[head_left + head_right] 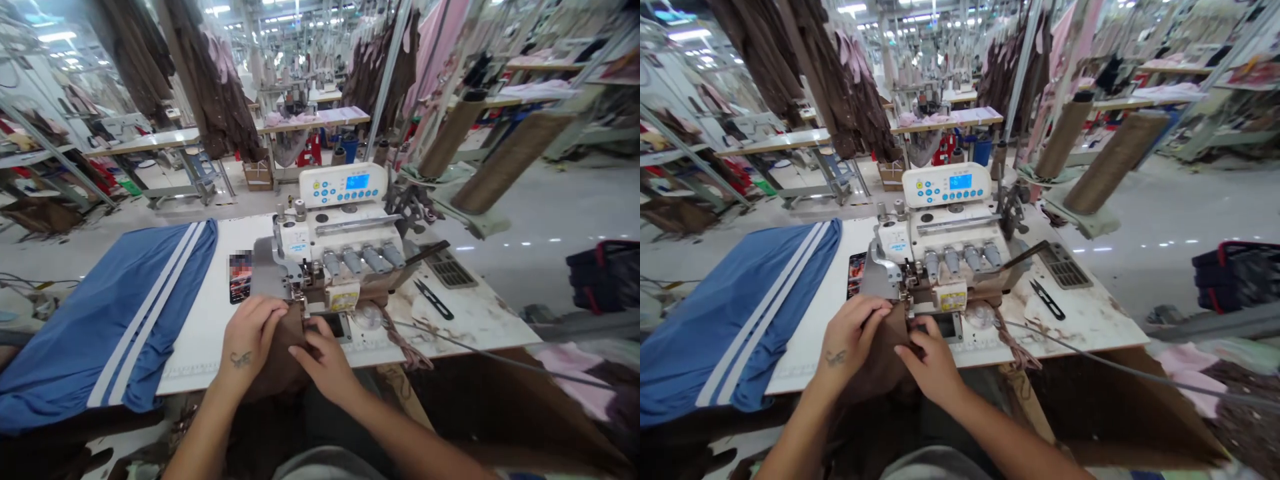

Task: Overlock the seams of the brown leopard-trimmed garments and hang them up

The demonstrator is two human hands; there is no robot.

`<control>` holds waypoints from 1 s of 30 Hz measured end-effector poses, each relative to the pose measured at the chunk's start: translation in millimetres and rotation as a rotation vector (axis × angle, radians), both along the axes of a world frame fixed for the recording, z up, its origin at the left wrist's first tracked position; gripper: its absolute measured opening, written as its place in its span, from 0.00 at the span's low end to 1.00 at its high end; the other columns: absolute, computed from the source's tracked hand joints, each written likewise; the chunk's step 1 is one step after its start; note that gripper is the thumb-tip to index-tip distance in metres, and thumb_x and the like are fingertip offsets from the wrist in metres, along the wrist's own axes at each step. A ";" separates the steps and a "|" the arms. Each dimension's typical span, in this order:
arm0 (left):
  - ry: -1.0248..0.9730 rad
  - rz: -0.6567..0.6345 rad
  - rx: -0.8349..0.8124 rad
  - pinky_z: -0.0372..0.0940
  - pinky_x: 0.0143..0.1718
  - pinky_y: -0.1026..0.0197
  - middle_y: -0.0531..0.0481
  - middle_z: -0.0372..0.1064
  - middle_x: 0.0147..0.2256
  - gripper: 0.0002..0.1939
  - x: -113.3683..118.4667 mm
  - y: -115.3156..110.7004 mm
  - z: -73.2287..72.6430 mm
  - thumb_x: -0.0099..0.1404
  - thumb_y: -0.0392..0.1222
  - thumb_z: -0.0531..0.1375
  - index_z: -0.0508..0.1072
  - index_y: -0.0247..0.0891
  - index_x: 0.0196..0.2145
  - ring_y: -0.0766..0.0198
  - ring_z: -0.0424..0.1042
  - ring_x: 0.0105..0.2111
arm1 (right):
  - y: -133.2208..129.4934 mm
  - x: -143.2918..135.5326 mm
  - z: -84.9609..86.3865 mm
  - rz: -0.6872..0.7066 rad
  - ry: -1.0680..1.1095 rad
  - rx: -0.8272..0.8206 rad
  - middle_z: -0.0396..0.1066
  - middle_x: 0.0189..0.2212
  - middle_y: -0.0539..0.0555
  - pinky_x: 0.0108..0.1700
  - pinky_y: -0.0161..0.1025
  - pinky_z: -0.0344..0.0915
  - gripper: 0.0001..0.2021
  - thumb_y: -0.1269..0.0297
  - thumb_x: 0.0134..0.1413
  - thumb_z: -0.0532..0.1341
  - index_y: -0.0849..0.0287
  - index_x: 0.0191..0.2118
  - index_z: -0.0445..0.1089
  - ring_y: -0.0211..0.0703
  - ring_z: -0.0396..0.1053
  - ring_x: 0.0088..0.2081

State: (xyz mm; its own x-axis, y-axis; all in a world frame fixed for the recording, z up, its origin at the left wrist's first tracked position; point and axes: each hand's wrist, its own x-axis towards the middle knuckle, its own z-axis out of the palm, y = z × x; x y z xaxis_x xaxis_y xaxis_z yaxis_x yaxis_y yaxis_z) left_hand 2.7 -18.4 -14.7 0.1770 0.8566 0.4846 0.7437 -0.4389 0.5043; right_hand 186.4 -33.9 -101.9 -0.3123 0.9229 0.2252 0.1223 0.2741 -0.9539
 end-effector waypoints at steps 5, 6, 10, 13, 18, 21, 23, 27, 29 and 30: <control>0.051 0.015 -0.067 0.64 0.51 0.63 0.56 0.77 0.43 0.07 -5.4 0.7 9.8 0.78 0.42 0.58 0.77 0.46 0.44 0.65 0.75 0.45 | 0.9 7.2 -8.3 0.194 -0.069 0.017 0.55 0.19 0.44 0.28 0.35 0.50 0.25 0.52 0.69 0.61 0.58 0.22 0.61 0.35 0.56 0.23; 0.049 0.012 -0.097 0.64 0.50 0.63 0.56 0.77 0.42 0.07 -4.8 1.4 12.3 0.77 0.43 0.58 0.78 0.46 0.44 0.65 0.75 0.45 | -1.6 8.0 -10.9 0.187 -0.060 0.049 0.54 0.19 0.44 0.28 0.35 0.48 0.25 0.52 0.69 0.61 0.58 0.22 0.59 0.34 0.54 0.23; 0.069 0.036 -0.174 0.64 0.46 0.61 0.57 0.77 0.40 0.07 -2.6 6.7 16.1 0.76 0.47 0.60 0.80 0.50 0.43 0.64 0.75 0.43 | -9.0 11.7 -16.4 0.167 -0.024 0.130 0.51 0.18 0.43 0.27 0.35 0.45 0.27 0.52 0.71 0.60 0.58 0.21 0.56 0.32 0.52 0.21; 0.071 0.102 -0.109 0.62 0.53 0.55 0.53 0.75 0.43 0.06 -4.2 14.9 9.3 0.74 0.49 0.63 0.80 0.50 0.41 0.58 0.73 0.48 | -8.4 13.3 -15.6 0.162 -0.026 0.145 0.52 0.18 0.43 0.27 0.35 0.46 0.28 0.52 0.72 0.60 0.58 0.21 0.55 0.32 0.53 0.21; -0.084 0.194 -0.192 0.51 0.69 0.43 0.43 0.65 0.61 0.11 -5.8 33.5 -1.5 0.70 0.52 0.64 0.75 0.43 0.37 0.47 0.57 0.69 | -3.8 12.4 -12.7 0.116 0.025 0.100 0.51 0.18 0.43 0.27 0.35 0.46 0.27 0.53 0.70 0.62 0.57 0.21 0.55 0.32 0.52 0.22; -0.135 0.174 -0.244 0.52 0.70 0.44 0.43 0.66 0.60 0.12 -4.9 42.5 -1.3 0.70 0.52 0.64 0.72 0.43 0.36 0.50 0.59 0.69 | -3.6 11.9 -11.5 0.067 0.029 0.053 0.51 0.19 0.43 0.27 0.35 0.46 0.26 0.54 0.69 0.62 0.57 0.22 0.55 0.33 0.51 0.22; -0.194 0.177 -0.244 0.54 0.69 0.46 0.44 0.67 0.61 0.11 -7.2 43.3 -3.5 0.70 0.52 0.64 0.73 0.43 0.36 0.51 0.60 0.69 | -5.0 12.1 -11.0 0.075 0.017 0.063 0.52 0.19 0.43 0.27 0.35 0.47 0.25 0.55 0.70 0.62 0.57 0.22 0.55 0.33 0.53 0.22; -0.549 0.381 -0.162 0.60 0.68 0.46 0.44 0.69 0.64 0.16 -26.8 13.8 -24.7 0.76 0.56 0.57 0.76 0.44 0.49 0.52 0.68 0.64 | -9.6 12.3 -12.4 0.078 -0.014 0.173 0.52 0.19 0.44 0.27 0.35 0.47 0.27 0.55 0.72 0.60 0.57 0.21 0.53 0.33 0.52 0.22; -0.621 0.517 -0.202 0.60 0.69 0.41 0.41 0.66 0.66 0.25 -41.9 -21.0 -42.0 0.75 0.61 0.56 0.73 0.45 0.60 0.49 0.68 0.65 | -11.3 11.9 -14.6 0.064 -0.034 0.214 0.51 0.18 0.44 0.27 0.35 0.46 0.27 0.55 0.73 0.59 0.57 0.21 0.52 0.33 0.51 0.21; -0.579 0.541 -0.280 0.56 0.71 0.39 0.39 0.65 0.68 0.29 -49.2 -42.1 -50.6 0.71 0.63 0.60 0.72 0.45 0.62 0.46 0.64 0.68 | -11.8 11.6 -15.9 0.063 -0.050 0.221 0.51 0.18 0.44 0.27 0.36 0.47 0.27 0.55 0.74 0.58 0.57 0.21 0.53 0.33 0.52 0.21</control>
State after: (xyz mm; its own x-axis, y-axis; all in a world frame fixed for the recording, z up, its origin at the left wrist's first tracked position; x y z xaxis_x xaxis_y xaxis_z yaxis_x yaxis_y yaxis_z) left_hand -46.5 -60.4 -65.4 -0.5040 0.8540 0.1292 0.4060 0.1022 0.9081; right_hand 197.9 -45.7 -117.7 -0.3836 0.8310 0.4028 0.1436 0.4845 -0.8629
